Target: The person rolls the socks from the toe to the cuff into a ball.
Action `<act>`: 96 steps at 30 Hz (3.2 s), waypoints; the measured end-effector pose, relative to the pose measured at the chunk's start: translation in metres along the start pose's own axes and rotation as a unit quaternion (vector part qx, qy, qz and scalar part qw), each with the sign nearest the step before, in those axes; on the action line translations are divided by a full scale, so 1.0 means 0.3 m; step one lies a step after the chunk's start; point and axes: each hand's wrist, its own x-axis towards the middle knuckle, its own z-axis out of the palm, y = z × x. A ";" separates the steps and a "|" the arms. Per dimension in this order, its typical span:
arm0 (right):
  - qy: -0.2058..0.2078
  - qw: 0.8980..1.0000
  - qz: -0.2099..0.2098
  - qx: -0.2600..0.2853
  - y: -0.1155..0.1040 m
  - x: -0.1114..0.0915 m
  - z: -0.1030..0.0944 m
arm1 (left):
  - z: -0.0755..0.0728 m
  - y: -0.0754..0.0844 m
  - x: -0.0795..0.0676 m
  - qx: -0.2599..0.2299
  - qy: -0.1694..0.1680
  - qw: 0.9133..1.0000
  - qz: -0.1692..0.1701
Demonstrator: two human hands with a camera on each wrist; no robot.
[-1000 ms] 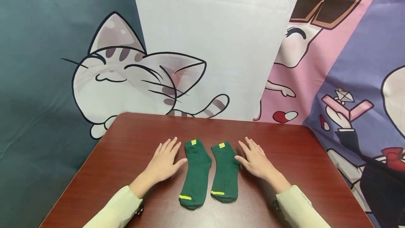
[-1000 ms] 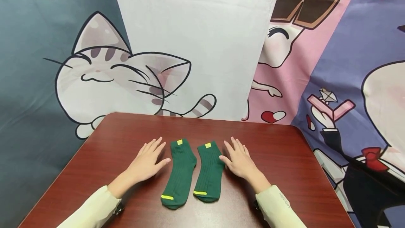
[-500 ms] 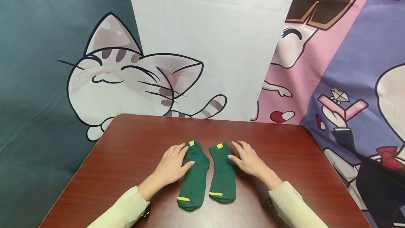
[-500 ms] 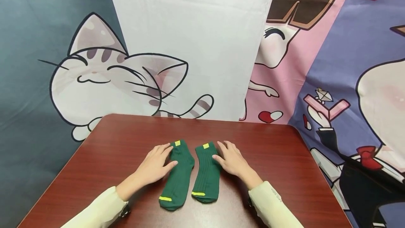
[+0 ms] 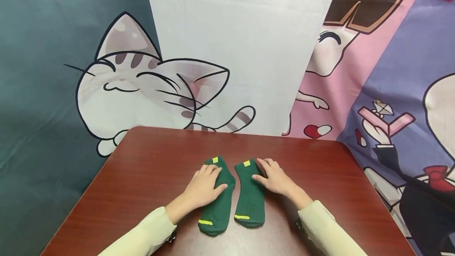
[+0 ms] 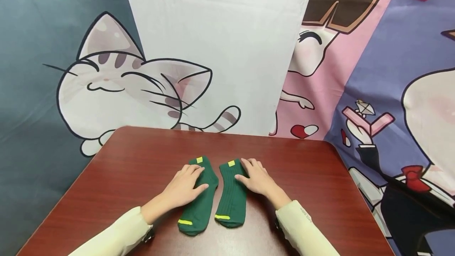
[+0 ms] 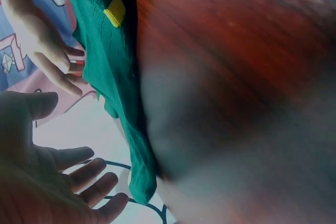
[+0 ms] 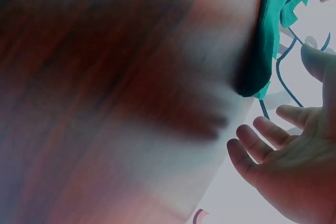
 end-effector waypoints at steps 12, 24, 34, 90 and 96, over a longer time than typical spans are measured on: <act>-0.006 1.000 0.008 0.009 0.001 0.023 0.013 | 0.011 0.030 0.018 -0.001 -0.011 1.000 0.014; -0.020 0.999 0.029 0.033 -0.005 0.052 0.016 | 0.024 0.073 0.036 0.005 -0.022 0.999 0.041; -0.038 0.995 0.067 0.065 0.003 0.063 0.019 | 0.058 0.111 0.036 -0.005 -0.060 0.997 0.052; -0.007 0.988 0.046 0.144 0.014 0.073 -0.017 | 0.085 0.232 0.061 -0.106 -0.146 0.983 -0.008; -0.010 0.981 0.050 0.186 0.017 0.072 -0.037 | 0.074 0.205 0.056 -0.171 -0.136 0.976 0.022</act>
